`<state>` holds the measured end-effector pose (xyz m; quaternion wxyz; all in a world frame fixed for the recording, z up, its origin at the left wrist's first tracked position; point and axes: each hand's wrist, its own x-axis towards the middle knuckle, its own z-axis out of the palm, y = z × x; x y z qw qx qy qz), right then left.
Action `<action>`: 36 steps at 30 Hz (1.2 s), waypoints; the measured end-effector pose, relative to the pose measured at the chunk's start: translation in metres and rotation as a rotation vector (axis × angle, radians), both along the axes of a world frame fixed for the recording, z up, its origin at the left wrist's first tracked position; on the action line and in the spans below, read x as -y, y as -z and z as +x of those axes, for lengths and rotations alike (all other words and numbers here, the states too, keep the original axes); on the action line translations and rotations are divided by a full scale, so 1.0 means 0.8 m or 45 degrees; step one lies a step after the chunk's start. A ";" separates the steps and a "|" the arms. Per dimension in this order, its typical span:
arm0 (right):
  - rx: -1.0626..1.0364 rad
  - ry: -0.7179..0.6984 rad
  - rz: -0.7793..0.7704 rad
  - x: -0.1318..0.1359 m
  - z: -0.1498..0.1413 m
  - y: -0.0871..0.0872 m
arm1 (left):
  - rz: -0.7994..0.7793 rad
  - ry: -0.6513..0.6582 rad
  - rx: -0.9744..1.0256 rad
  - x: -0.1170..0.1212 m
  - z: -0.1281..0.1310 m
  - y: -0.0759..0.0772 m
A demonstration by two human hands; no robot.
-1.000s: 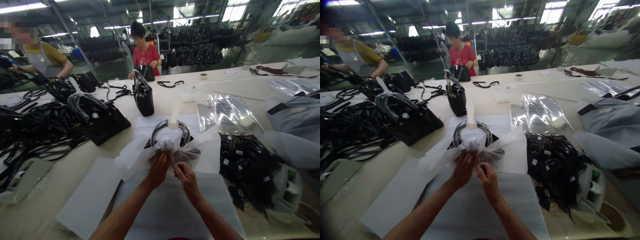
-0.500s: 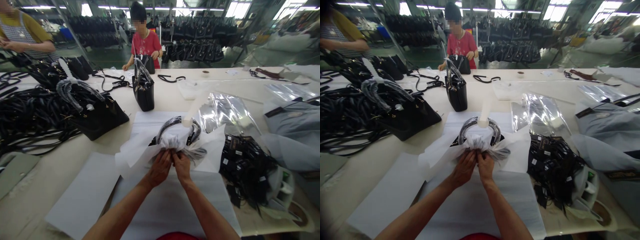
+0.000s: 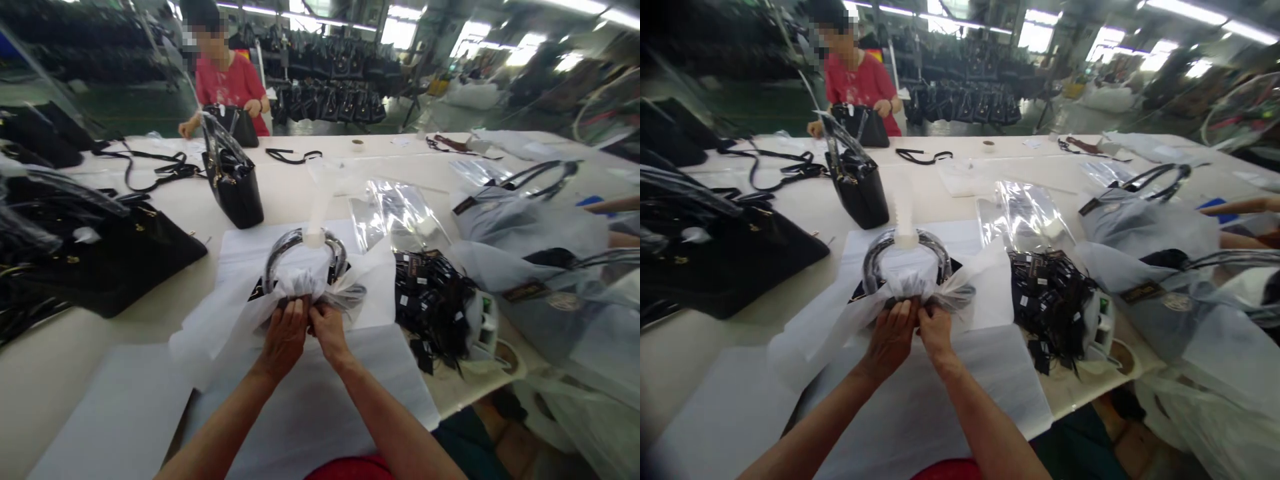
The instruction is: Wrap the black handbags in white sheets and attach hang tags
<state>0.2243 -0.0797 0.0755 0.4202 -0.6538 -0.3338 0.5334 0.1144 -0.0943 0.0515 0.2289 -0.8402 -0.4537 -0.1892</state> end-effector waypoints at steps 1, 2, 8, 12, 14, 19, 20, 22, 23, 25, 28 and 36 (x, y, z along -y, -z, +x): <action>-0.019 -0.007 -0.009 0.001 0.000 -0.001 | -0.011 -0.002 0.000 0.000 0.001 0.001; -0.035 -0.015 -0.020 0.003 0.000 -0.002 | -0.017 -0.001 0.001 -0.001 0.001 0.002; 0.009 -0.015 -0.008 0.007 0.002 -0.004 | -0.001 -0.005 -0.010 0.000 0.003 0.004; 0.093 -0.005 0.052 0.009 0.001 0.003 | 0.004 -0.045 -0.067 0.000 0.002 0.004; 0.178 -0.001 0.073 0.010 0.001 0.009 | 0.031 -0.050 -0.087 0.000 0.000 0.004; 0.627 -0.075 0.143 0.012 0.003 0.015 | 0.013 -0.049 -0.101 0.002 -0.003 0.004; 0.724 -0.108 0.142 0.012 0.004 0.013 | 0.014 -0.043 -0.102 0.002 -0.003 0.005; 0.880 -0.190 0.119 0.013 0.006 0.010 | 0.034 -0.037 -0.112 0.003 -0.003 0.006; 0.927 -0.232 0.101 0.014 0.007 0.008 | 0.049 -0.041 -0.121 0.003 -0.003 0.007; 0.967 -0.290 0.074 0.016 0.009 0.007 | 0.067 -0.049 -0.134 0.004 -0.003 0.009; 0.954 -0.322 0.065 0.019 0.012 0.012 | 0.047 -0.042 -0.135 0.007 -0.005 0.013; 1.037 -0.423 0.173 0.028 0.018 0.041 | 0.002 0.010 -0.068 0.025 -0.012 0.034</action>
